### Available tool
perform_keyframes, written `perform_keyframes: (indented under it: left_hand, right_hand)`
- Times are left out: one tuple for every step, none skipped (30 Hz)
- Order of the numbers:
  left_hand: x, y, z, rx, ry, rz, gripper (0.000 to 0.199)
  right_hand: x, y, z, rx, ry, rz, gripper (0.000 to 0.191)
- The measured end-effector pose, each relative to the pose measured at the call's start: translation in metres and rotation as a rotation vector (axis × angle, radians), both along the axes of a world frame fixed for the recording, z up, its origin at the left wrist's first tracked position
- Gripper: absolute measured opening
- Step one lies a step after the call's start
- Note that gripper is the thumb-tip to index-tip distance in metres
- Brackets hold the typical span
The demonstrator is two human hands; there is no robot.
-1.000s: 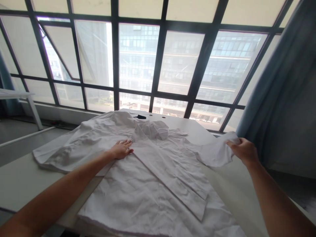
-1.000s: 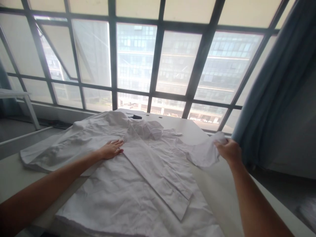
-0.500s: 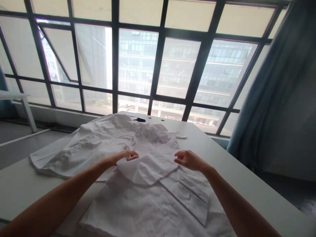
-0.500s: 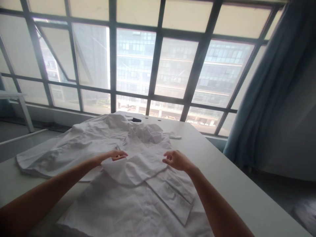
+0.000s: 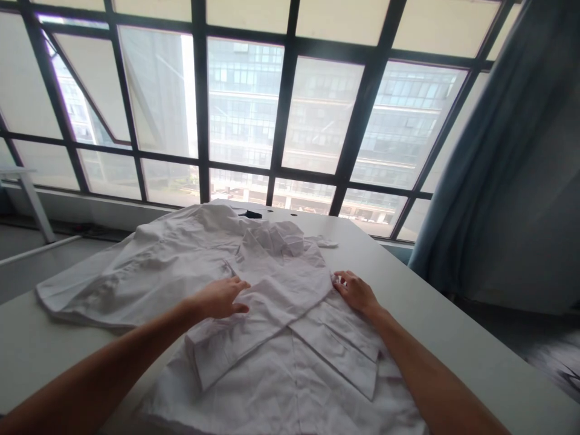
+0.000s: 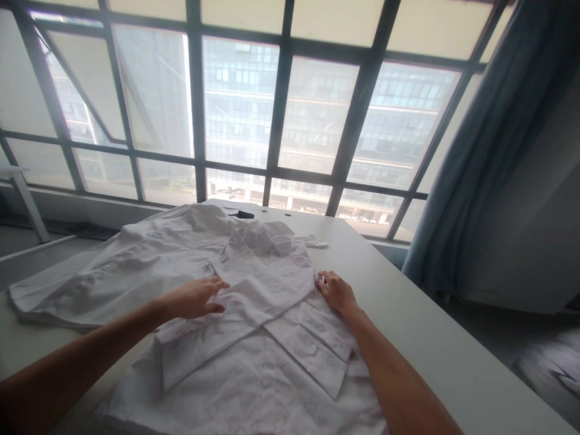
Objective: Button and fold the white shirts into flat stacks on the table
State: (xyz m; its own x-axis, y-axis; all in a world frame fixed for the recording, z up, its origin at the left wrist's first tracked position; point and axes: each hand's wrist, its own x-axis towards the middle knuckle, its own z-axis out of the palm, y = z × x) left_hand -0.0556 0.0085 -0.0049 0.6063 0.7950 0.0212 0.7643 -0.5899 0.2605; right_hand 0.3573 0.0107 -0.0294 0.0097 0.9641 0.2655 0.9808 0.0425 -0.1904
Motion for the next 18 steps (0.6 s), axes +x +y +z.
perform_keyframes:
  left_hand:
    - [0.001,0.001,-0.001,-0.003,0.014,0.046,0.052]
    - [0.002,0.002,-0.001,-0.018,0.029,0.085,0.048]
    - [0.003,0.003,-0.001,-0.042,0.042,0.117,0.045]
    - [0.003,0.003,0.0,-0.066,0.051,0.14,0.044]
    - [0.004,0.003,0.001,-0.088,0.057,0.155,0.044]
    - [0.004,0.003,0.002,-0.102,0.057,0.163,0.043]
    - [0.005,0.003,0.003,-0.111,0.053,0.17,0.042]
    - [0.005,0.002,0.004,-0.115,0.048,0.176,0.041]
    - [0.005,0.002,0.005,-0.121,0.042,0.179,0.041]
    - [0.006,0.001,0.005,-0.131,0.034,0.179,0.041]
    - [0.006,0.001,0.006,-0.146,0.026,0.174,0.042]
    - [0.006,0.0,0.006,-0.164,0.019,0.168,0.043]
    - [0.006,0.001,0.007,-0.18,0.014,0.159,0.044]
    - [0.006,0.001,0.007,-0.183,0.007,0.142,0.045]
    - [0.005,0.002,0.007,-0.165,-0.005,0.113,0.047]
    - [0.004,0.003,0.007,-0.131,-0.019,0.07,0.049]
    - [0.003,0.004,0.006,-0.09,-0.027,0.015,0.054]
    - [0.002,0.006,0.004,-0.056,-0.027,-0.042,0.06]
  right_hand:
    - [-0.001,0.001,0.0,0.003,-0.012,-0.027,0.028]
    - [-0.001,0.002,0.001,0.012,-0.019,-0.061,0.025]
    - [0.0,0.003,0.001,0.03,-0.02,-0.104,0.024]
    - [0.003,0.005,0.001,0.05,-0.012,-0.16,0.024]
    - [0.007,0.006,0.001,0.059,0.004,-0.228,0.025]
    - [0.012,0.007,0.001,0.047,0.023,-0.302,0.026]
    - [0.017,0.008,0.0,0.016,0.038,-0.371,0.028]
    - [0.021,0.009,-0.001,-0.021,0.045,-0.426,0.029]
    - [0.026,0.01,-0.003,-0.047,0.043,-0.457,0.03]
    - [0.029,0.01,-0.005,-0.047,0.031,-0.451,0.032]
    - [0.032,0.011,-0.007,-0.021,0.01,-0.406,0.034]
    - [0.033,0.011,-0.008,0.019,-0.017,-0.329,0.036]
    - [0.034,0.012,-0.01,0.056,-0.046,-0.236,0.037]
    - [0.034,0.013,-0.012,0.08,-0.072,-0.147,0.036]
    - [0.033,0.014,-0.014,0.088,-0.092,-0.083,0.033]
    - [0.031,0.015,-0.015,0.083,-0.103,-0.052,0.03]
    - [0.03,0.016,-0.016,0.071,-0.104,-0.057,0.028]
    - [0.028,0.017,-0.016,0.057,-0.098,-0.08,0.028]
